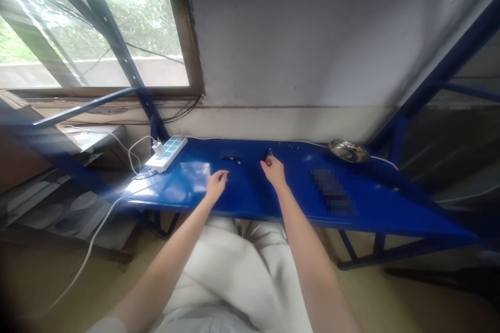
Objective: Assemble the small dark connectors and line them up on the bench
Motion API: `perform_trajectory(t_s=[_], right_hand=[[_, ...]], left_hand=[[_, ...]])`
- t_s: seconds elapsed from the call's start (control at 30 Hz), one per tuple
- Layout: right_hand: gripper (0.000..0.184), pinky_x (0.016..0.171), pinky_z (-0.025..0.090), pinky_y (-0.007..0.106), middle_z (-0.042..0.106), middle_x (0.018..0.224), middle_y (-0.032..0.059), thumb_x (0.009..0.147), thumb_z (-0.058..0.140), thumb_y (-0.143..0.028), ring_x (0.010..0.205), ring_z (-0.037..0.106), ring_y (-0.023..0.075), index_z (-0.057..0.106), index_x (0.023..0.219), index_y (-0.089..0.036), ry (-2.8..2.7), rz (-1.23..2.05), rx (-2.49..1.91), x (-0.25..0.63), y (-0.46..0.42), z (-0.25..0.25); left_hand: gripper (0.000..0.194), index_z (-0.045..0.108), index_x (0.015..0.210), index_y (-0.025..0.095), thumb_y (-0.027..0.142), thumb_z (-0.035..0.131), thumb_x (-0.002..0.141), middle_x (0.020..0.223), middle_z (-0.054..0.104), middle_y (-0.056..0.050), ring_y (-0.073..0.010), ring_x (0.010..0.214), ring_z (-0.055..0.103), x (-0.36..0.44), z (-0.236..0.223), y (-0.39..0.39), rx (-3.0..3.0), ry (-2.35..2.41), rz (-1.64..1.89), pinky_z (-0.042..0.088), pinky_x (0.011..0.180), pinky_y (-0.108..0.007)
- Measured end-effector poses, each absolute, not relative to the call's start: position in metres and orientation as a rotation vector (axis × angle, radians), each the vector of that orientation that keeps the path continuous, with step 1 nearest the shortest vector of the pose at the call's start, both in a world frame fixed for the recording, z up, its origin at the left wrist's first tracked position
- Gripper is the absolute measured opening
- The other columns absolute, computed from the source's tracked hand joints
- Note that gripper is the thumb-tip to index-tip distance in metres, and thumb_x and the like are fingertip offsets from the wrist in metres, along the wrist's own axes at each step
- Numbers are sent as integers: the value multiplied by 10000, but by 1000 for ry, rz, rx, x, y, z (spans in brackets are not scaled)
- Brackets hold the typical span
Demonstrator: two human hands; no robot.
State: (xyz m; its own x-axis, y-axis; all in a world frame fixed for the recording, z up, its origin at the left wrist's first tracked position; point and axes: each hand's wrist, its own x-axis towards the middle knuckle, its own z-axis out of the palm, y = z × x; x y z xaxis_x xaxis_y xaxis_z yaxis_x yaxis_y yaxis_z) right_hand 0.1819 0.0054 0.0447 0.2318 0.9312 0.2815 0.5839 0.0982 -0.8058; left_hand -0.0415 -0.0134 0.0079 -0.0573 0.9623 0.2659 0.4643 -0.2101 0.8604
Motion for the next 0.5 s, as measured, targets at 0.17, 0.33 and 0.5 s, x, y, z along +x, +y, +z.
perform_trajectory(t_s=[0.17,0.33,0.5], right_hand=[[190,601,408,279,596,666,41,703,536,-352,614,530,156,547,684,-164,-1461,432,-1706,198,20,25],[194,610,422,280,612,694,50,728,511,-330,633,549,163,585,738,-150,-1521,398,-1796,198,33,13],[208,622,432,269,636,776,77,761,505,-309,708,585,176,618,809,-141,-1573,370,-1901,196,40,9]], left_hand=[[266,665,930,168,254,434,830,705,634,-34,-136,691,593,-42,7,-18,1734,1472,1124,458,694,-251],[295,651,880,158,336,423,824,647,580,-3,-82,506,499,-46,7,-19,1553,1407,1126,403,508,-193],[295,643,861,144,349,438,810,629,548,5,-68,469,465,-48,6,-17,1477,1371,1140,375,458,-181]])
